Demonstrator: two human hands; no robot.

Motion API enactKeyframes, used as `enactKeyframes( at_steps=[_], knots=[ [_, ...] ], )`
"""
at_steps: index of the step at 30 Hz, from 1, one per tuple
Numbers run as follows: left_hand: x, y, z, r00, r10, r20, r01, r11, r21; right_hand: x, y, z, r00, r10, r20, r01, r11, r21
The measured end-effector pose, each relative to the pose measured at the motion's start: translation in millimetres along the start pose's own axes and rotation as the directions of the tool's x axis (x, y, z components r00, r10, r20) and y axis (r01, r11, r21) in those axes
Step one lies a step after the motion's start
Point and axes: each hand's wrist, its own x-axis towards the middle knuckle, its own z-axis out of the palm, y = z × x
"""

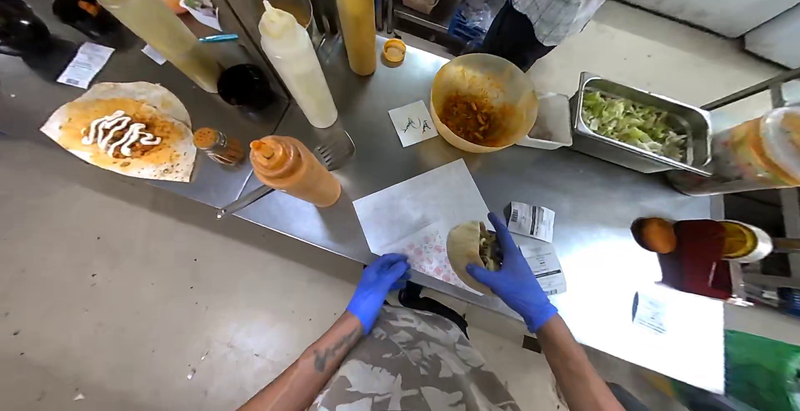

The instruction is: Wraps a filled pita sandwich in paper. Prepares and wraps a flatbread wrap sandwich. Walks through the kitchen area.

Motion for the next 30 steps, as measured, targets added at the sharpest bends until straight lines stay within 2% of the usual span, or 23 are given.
enactKeyframes(
  at_steps=[3,5,8,11,16,21,23,26,30],
  knots=[
    [-3,-13,-10,0.98,-0.186,-0.068,0.182,0.981,-0.065,13,14,5,0.996,-0.056,0.075,0.057,0.998,-0.009],
    [3,-16,-5,0.97,-0.23,-0.083,0.22,0.97,-0.107,27,18,7,0.985,-0.1,0.138,0.102,0.995,-0.005],
    [11,-13,4,0.963,-0.235,-0.132,0.214,0.964,-0.155,54,18,8,0.957,-0.182,0.228,0.195,0.98,-0.039],
    [20,-7,10,0.962,-0.178,-0.207,0.153,0.979,-0.131,72,24,6,0.934,-0.227,0.276,0.249,0.967,-0.045],
    [31,0,15,0.956,-0.054,-0.288,0.042,0.998,-0.049,74,37,2,0.952,-0.174,0.251,0.178,0.984,0.007],
    [35,2,29,0.964,-0.163,-0.211,0.13,0.978,-0.162,70,47,6,0.971,-0.12,0.207,0.109,0.992,0.061],
    [39,3,37,0.961,-0.169,-0.219,0.155,0.985,-0.079,69,49,7,0.975,-0.102,0.199,0.089,0.993,0.074],
    [50,1,41,0.952,-0.125,-0.279,0.171,0.975,0.145,70,44,3,0.967,-0.123,0.224,0.112,0.992,0.063],
    [56,1,37,0.949,-0.115,-0.294,0.185,0.957,0.222,81,16,-6,0.936,-0.208,0.284,0.206,0.978,0.035]
  ],
)
